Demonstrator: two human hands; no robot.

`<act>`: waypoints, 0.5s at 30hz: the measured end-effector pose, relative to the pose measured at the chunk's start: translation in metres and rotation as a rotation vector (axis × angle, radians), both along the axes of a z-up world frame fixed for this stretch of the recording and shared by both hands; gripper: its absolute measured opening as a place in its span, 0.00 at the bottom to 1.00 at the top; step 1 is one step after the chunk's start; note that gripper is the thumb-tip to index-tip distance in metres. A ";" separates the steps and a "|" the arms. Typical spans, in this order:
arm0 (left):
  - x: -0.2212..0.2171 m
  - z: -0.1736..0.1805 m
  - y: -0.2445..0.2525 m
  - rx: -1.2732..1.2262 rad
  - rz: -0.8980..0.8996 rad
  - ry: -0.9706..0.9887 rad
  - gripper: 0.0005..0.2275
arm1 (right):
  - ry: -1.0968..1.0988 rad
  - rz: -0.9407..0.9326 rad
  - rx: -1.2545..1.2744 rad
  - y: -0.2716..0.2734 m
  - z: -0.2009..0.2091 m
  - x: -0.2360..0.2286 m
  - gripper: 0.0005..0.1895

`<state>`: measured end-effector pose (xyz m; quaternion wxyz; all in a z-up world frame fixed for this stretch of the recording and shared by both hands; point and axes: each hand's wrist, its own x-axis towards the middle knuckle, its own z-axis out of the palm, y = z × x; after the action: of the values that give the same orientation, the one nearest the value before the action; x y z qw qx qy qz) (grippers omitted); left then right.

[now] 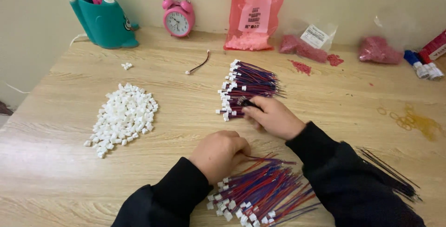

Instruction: Assembling small electronic wire harnesses by inserting wire bundles into plastic connectors on a wooden work surface.

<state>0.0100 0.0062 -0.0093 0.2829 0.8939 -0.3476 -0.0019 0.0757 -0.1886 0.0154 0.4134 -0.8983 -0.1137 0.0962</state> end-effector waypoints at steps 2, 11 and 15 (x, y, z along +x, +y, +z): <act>0.001 0.009 0.002 -0.034 0.030 0.015 0.04 | -0.012 0.009 0.027 -0.005 0.009 -0.010 0.09; 0.013 -0.021 -0.004 -0.757 0.205 0.627 0.13 | 0.042 -0.006 0.274 -0.008 0.037 -0.068 0.09; 0.007 -0.003 -0.010 -0.966 0.292 0.801 0.11 | -0.034 0.026 0.149 0.004 0.059 -0.081 0.06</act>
<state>0.0171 -0.0037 -0.0124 0.7589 0.6338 -0.0514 -0.1404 -0.0056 -0.1848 0.0748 0.4758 -0.8650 -0.1392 0.0777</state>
